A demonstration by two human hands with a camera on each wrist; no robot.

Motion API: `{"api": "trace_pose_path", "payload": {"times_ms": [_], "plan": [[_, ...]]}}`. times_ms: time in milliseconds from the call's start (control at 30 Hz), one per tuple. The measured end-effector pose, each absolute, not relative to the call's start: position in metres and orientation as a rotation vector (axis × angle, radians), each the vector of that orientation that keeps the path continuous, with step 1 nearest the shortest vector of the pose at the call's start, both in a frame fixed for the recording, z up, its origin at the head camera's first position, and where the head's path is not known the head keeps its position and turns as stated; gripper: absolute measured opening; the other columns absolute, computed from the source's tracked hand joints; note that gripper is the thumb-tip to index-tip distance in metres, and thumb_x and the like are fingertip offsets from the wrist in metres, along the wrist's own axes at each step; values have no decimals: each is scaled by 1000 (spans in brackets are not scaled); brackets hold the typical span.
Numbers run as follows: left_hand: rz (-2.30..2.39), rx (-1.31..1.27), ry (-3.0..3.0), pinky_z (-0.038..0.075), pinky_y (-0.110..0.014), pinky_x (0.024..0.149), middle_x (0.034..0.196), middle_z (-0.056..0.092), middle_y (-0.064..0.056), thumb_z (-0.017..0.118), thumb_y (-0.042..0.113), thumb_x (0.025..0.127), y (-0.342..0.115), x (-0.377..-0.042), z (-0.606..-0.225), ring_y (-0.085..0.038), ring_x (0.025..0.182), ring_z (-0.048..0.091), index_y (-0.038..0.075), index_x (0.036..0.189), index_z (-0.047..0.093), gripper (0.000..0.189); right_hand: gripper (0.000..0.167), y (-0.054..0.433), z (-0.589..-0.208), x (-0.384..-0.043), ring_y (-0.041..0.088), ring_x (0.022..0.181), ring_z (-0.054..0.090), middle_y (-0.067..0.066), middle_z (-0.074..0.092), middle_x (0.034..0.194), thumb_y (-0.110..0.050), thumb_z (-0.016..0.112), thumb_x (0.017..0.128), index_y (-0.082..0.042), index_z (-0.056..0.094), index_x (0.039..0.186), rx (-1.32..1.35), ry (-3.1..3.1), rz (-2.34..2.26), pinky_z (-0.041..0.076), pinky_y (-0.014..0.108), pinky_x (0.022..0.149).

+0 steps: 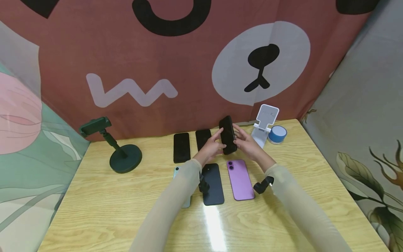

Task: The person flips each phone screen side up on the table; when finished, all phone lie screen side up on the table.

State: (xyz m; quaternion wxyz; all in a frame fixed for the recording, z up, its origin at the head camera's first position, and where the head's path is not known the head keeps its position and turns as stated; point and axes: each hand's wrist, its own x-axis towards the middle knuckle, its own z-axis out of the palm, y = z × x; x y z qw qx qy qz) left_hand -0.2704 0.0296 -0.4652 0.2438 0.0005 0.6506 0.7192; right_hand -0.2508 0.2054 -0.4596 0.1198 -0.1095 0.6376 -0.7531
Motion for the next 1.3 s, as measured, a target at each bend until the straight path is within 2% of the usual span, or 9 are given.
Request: {"api": "trace_pose_path", "payload": {"times_ms": [133, 200, 367, 567, 700, 833, 933, 1167, 1300], "plan": [[1980, 19, 1772, 50, -35, 78, 146, 33, -8, 54, -11, 85, 28, -272, -463, -16, 85, 54, 35, 146, 35, 78, 70, 209, -461, -253, 39, 132, 32, 26, 21, 151, 13, 33, 90, -10, 10, 153, -305, 1884, -2202, 46, 24, 89], [1983, 29, 1769, 49, -34, 77, 146, 32, -9, 53, -11, 86, 27, -272, -462, -19, 95, 53, 34, 147, 34, 78, 69, 211, -461, -254, 36, 131, 35, 27, 22, 151, 13, 33, 91, -9, 11, 152, -298, 1887, -2202, 47, 22, 87], [1975, 27, 1780, 47, -41, 84, 146, 29, -9, 53, -10, 87, 24, -274, -461, -23, 103, 51, 34, 147, 34, 76, 69, 212, -463, -254, 35, 132, 35, 27, 23, 150, 14, 34, 90, -6, 12, 152, -276, 1887, -2201, 47, 23, 87], [1986, 25, 1782, 45, -46, 90, 145, 29, -9, 53, -9, 88, 23, -275, -462, -24, 103, 51, 35, 146, 36, 74, 68, 213, -465, -255, 31, 131, 37, 27, 26, 149, 12, 39, 91, -7, 16, 152, -227, 1899, -2200, 47, 23, 86], [2006, 21, 1766, 45, -46, 90, 144, 30, -9, 53, -8, 88, 23, -275, -462, -25, 96, 52, 35, 145, 36, 73, 69, 215, -468, -257, 30, 129, 39, 27, 26, 149, 13, 41, 90, -7, 16, 151, -203, 1882, -2213, 48, 22, 84], [2043, 13, 1750, 45, -41, 82, 139, 34, -9, 53, -9, 87, 25, -275, -461, -21, 81, 49, 32, 145, 37, 73, 72, 216, -471, -258, 33, 132, 35, 28, 25, 149, 16, 41, 88, -6, 15, 151, -175, 1878, -2217, 48, 20, 81], [2058, 31, 1748, 43, -36, 74, 133, 37, -8, 52, -9, 88, 26, -274, -461, -17, 77, 47, 32, 145, 38, 72, 73, 217, -475, -259, 36, 133, 32, 28, 26, 149, 18, 40, 87, -6, 15, 151, -149, 1887, -2209, 48, 21, 81], [2090, 49, 1728, 41, -41, 79, 127, 39, -5, 51, -8, 89, 25, -272, -462, -21, 83, 45, 32, 144, 40, 69, 74, 218, -479, -261, 38, 132, 32, 29, 25, 148, 18, 41, 87, -7, 15, 151, -132, 1877, -2218, 48, 21, 82], [2096, 40, 1727, 42, -40, 80, 131, 39, -6, 51, -8, 89, 28, -272, -465, -19, 85, 48, 30, 144, 41, 68, 73, 219, -481, -262, 32, 127, 40, 28, 27, 148, 17, 41, 87, -8, 17, 151, -86, 1915, -2193, 48, 20, 80]]}}
